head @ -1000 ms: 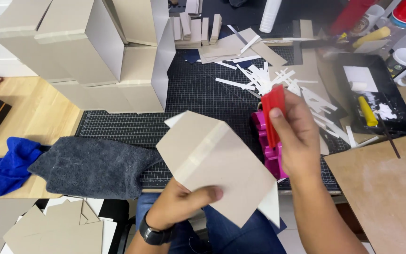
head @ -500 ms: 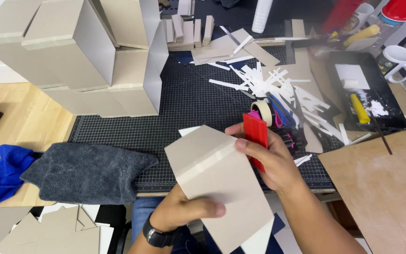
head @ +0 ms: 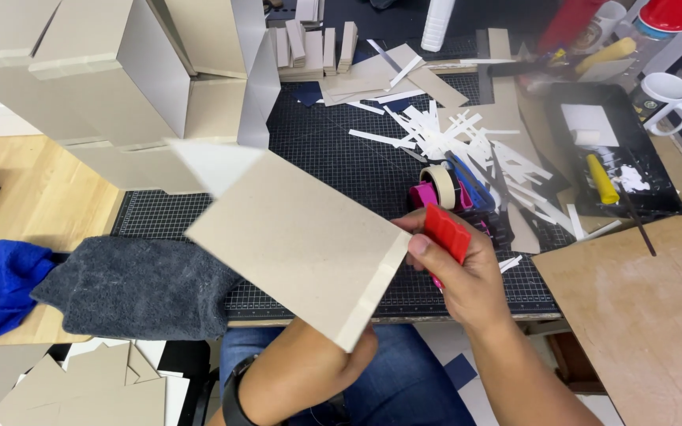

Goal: Folding cardboard templates and applying tape to assemble small boxes.

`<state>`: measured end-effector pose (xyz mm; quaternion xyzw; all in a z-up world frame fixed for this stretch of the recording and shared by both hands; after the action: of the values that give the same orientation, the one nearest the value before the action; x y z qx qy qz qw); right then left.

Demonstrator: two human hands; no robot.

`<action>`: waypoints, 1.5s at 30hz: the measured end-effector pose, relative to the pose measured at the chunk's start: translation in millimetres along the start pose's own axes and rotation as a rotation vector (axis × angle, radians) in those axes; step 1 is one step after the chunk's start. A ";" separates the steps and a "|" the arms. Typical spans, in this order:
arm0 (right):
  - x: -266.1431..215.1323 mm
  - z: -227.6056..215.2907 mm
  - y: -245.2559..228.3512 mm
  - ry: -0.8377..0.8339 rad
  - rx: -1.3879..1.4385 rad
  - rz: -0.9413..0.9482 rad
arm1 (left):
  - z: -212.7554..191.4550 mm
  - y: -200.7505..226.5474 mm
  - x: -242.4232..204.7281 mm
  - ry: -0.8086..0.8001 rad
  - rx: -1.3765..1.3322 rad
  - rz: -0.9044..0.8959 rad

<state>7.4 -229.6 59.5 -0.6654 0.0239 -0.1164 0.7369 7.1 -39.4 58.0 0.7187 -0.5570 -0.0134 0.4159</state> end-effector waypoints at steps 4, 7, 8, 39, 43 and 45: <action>13.6 -4.4 38.6 0.187 0.031 0.016 | 18.6 -25.8 17.2 -0.095 0.252 -0.036; 29.6 3.6 89.4 0.197 0.184 0.228 | 36.8 -55.5 23.8 -0.244 0.618 -0.094; 36.0 3.5 110.9 0.217 0.174 0.321 | 42.6 -67.3 23.6 -0.318 0.804 -0.120; 97.0 -5.1 325.9 -0.037 -0.170 0.669 | 139.6 -274.2 -30.0 -0.332 0.780 -0.495; 95.4 -0.6 306.4 -0.042 -0.179 0.664 | 125.3 -265.4 -26.3 -0.447 0.808 -0.397; 93.4 -0.5 302.9 -0.048 -0.174 0.640 | 123.9 -260.0 -22.3 -0.335 0.783 -0.498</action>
<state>140.4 -222.7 -228.1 -0.6873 0.2243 0.1390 0.6768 144.1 -84.9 -192.2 0.9204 -0.3906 -0.0174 0.0032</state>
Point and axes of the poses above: each hand's wrist, its own x-axis towards the middle knuckle, its own z-axis out of the palm, y = z × x, the point moved 4 cm from there along x, towards the middle knuckle, and after that the axes turned 13 degrees about z, right-handed, at the moved point
